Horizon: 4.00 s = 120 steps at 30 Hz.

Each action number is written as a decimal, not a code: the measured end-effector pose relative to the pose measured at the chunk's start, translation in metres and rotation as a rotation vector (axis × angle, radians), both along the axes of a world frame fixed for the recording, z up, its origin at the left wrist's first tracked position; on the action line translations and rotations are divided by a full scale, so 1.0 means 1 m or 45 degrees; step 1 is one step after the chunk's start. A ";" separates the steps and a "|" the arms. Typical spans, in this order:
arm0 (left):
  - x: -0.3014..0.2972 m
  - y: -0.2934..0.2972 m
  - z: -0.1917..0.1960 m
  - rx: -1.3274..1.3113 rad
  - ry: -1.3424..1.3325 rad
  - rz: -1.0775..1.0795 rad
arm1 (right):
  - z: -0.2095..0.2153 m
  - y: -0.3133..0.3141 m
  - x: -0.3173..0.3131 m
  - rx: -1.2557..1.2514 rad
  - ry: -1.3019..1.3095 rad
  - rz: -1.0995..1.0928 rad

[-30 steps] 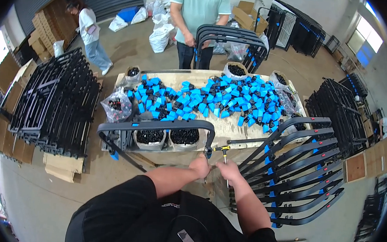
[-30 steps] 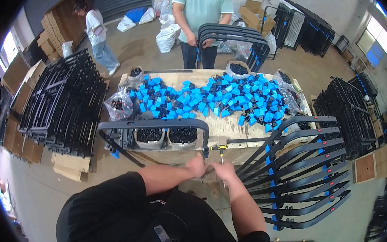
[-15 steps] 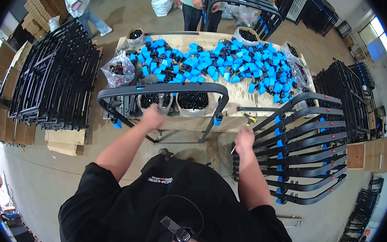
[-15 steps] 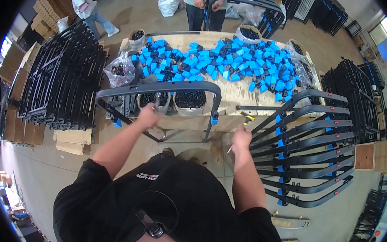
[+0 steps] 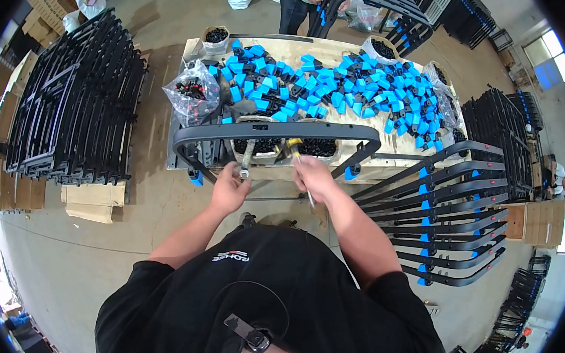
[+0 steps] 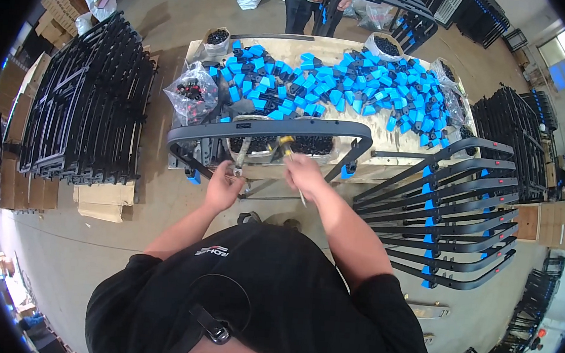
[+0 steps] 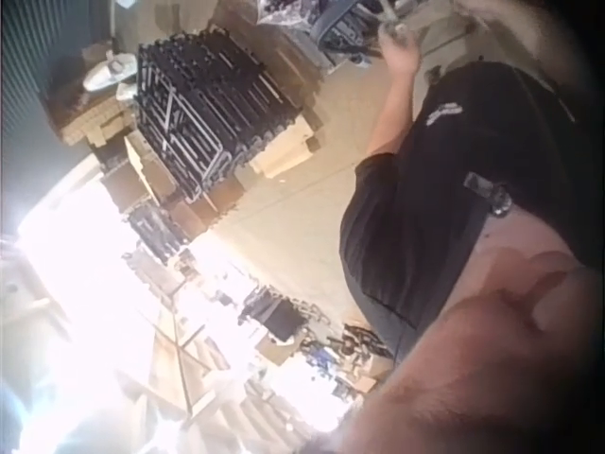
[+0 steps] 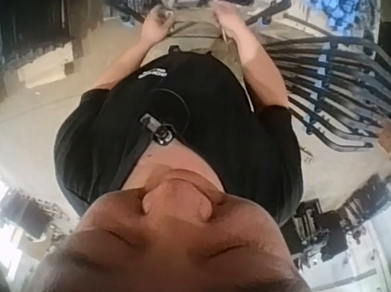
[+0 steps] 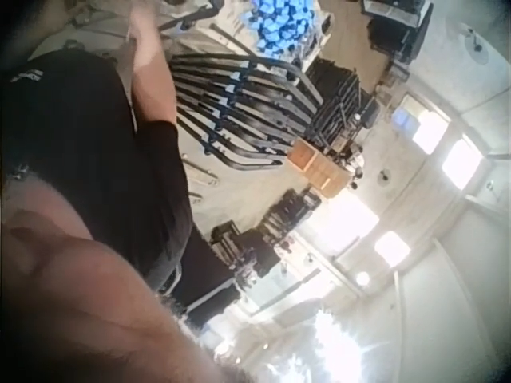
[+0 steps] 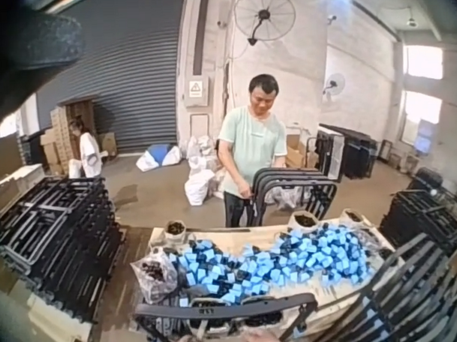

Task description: Assembling, organizing, and moving metal frame components in a manufacturing facility.

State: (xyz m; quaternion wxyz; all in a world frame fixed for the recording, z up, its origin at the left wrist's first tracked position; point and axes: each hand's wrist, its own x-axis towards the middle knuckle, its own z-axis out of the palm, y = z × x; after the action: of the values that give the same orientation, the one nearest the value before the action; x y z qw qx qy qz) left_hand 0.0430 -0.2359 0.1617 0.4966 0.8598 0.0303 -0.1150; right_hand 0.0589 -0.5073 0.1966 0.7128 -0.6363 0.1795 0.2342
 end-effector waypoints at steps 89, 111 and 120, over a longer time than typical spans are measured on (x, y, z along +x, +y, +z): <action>0.033 0.104 -0.052 0.228 -0.187 0.293 | -0.095 -0.040 -0.074 -0.715 0.234 -0.431; -0.023 0.134 -0.081 0.109 0.636 0.048 | -0.051 0.118 -0.050 -0.335 0.552 0.984; -0.041 0.130 -0.090 0.206 0.640 -0.085 | -0.038 0.090 -0.058 -0.400 0.119 0.866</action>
State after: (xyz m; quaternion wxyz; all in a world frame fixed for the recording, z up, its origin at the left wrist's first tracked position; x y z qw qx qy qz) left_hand 0.0020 -0.1063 0.0712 0.3990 0.8416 0.1335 -0.3386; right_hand 0.0006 -0.4173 0.1590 0.4789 -0.7498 0.0240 0.4559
